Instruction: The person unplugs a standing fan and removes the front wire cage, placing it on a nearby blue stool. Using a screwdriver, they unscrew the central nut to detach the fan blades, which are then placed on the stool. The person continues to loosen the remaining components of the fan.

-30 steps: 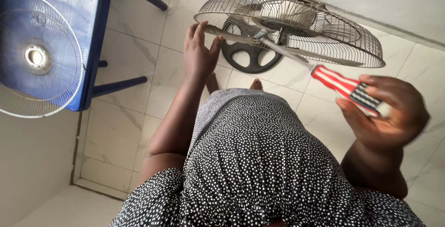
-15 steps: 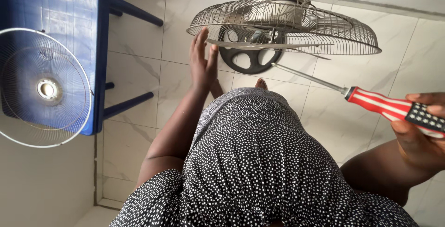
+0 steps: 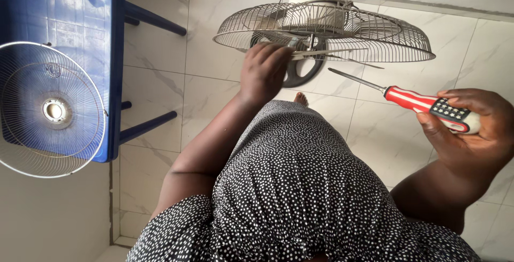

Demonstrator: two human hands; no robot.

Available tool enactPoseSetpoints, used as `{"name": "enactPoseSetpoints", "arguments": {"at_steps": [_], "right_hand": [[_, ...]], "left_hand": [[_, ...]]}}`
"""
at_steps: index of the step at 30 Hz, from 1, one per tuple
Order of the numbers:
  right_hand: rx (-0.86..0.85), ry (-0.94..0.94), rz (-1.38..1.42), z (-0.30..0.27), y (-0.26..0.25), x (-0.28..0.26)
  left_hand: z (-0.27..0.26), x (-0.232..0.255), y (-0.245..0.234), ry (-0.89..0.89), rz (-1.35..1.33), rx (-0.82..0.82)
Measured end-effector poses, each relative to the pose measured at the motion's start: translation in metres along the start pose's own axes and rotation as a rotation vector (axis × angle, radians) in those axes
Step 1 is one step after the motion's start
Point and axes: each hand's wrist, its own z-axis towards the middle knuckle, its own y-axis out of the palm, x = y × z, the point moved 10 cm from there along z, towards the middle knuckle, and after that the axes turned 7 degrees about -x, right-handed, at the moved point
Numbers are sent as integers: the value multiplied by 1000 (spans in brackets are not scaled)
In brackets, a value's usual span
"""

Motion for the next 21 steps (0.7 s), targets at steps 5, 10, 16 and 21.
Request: {"name": "enactPoseSetpoints", "arguments": {"at_steps": [5, 10, 16, 21], "right_hand": [[5, 14, 74, 10, 6, -5], [-9, -11, 47, 20, 13, -7], [-58, -93, -12, 39, 36, -22], [-122, -185, -153, 55, 57, -41]], "left_hand": [[-28, -39, -17, -205, -3, 89], [-56, -85, -23, -428, -17, 190], [-87, -129, -15, -661, -6, 154], [-77, -94, -23, -431, 143, 138]]}}
